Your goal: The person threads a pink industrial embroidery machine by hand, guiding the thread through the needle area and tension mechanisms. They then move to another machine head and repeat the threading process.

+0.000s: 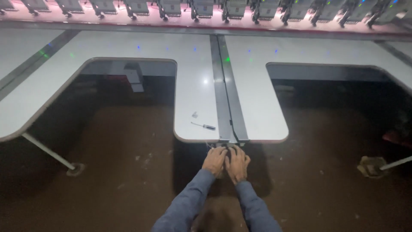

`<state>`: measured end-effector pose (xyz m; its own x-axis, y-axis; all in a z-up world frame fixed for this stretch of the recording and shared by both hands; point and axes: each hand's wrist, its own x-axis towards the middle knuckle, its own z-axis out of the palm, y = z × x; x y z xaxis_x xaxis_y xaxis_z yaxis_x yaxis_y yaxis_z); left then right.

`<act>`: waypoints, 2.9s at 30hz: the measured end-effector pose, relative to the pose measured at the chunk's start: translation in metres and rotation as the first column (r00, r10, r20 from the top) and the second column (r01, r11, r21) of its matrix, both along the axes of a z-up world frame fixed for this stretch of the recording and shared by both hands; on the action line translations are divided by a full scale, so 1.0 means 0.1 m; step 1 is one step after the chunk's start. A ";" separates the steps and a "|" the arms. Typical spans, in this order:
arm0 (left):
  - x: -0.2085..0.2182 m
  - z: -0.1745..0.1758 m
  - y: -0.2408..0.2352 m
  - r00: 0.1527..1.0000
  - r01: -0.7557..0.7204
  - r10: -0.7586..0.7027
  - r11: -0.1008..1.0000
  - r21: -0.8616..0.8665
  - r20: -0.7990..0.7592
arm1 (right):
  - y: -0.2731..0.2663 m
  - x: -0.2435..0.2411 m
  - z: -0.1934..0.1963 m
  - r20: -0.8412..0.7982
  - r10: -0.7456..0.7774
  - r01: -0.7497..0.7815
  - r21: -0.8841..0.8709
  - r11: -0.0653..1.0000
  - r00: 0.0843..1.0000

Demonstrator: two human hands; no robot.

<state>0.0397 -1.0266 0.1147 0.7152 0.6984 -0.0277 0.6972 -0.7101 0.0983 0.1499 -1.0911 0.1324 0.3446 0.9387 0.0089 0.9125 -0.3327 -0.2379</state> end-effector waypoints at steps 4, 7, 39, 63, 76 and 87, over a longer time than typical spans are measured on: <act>0.07 0.15 -0.47 0.998 -0.054 0.053 0.998 -0.034 -0.040 | -0.37 0.05 0.03 0.031 0.035 -0.036 0.029 0.999 0.999; 0.14 0.31 -0.66 0.997 -0.054 0.054 0.998 0.012 -0.046 | -0.45 0.16 0.05 0.049 0.043 -0.045 0.028 0.999 0.998; 0.71 -0.97 -0.49 0.933 -0.358 0.358 0.933 -0.019 0.018 | 0.31 0.94 -1.17 0.067 0.321 -0.303 -0.194 0.933 0.945; 4.57 1.19 -1.20 0.985 0.156 -0.158 0.987 -0.033 -0.066 | -1.45 4.43 0.80 -0.186 -0.239 0.272 0.175 0.946 0.953; 6.43 1.36 0.31 0.975 0.223 -0.223 0.974 -0.034 0.025 | 0.13 6.11 0.99 -0.059 -0.335 0.340 0.128 0.932 0.940; 8.26 1.13 1.61 0.952 0.280 -0.273 0.959 -0.036 0.141 | 1.32 7.85 1.02 -0.113 -0.372 0.387 0.187 0.903 0.921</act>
